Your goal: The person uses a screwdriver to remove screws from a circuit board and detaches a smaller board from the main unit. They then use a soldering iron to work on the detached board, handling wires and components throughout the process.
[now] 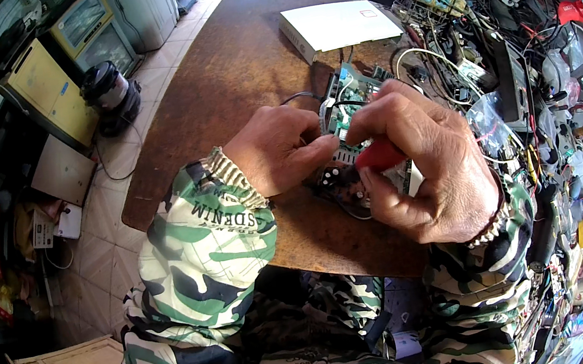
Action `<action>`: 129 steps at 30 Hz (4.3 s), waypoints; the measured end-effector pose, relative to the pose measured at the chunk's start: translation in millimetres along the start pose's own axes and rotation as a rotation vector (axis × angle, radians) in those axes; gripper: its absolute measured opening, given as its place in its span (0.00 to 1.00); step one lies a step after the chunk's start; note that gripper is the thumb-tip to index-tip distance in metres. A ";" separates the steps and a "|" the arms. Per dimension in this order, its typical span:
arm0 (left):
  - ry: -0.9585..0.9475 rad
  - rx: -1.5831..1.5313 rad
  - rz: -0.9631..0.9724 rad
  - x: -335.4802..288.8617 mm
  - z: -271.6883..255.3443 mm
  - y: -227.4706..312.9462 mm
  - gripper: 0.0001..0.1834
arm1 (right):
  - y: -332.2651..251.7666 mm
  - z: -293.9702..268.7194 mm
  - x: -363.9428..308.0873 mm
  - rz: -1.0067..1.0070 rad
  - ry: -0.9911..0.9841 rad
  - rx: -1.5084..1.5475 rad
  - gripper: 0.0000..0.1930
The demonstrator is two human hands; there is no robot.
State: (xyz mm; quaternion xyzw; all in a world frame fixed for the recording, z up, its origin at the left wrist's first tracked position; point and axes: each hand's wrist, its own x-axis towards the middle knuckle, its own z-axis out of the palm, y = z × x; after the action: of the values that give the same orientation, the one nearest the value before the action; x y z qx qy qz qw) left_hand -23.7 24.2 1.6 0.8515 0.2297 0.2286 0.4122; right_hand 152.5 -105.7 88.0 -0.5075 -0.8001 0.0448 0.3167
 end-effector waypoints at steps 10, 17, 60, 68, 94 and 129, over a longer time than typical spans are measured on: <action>-0.020 -0.035 -0.010 2.5 4.1 -2.9 0.20 | 1.7 -3.5 -3.8 0.099 0.016 0.061 0.08; -0.027 0.027 -0.060 -2.3 -6.4 11.7 0.20 | 1.3 -2.9 0.2 0.044 0.038 0.068 0.11; -0.086 0.018 -0.113 1.7 -1.3 4.8 0.15 | 9.9 -4.5 -7.7 0.177 0.077 0.160 0.17; -0.055 0.023 -0.076 3.7 0.6 14.9 0.17 | 25.8 -23.2 -25.6 0.312 0.257 0.336 0.14; 0.034 0.082 0.083 63.7 -35.7 39.2 0.16 | 152.0 -62.4 -85.4 0.597 0.809 0.605 0.11; -0.206 0.355 0.053 226.6 45.3 -10.0 0.14 | 176.6 -35.0 -68.7 0.533 1.031 0.378 0.11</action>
State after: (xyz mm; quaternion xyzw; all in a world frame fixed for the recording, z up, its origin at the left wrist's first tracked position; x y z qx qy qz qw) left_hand 179.4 134.0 13.7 0.9353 0.2008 0.1071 0.2708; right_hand 329.8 -87.2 14.7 -0.5814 -0.3675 0.0121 0.7258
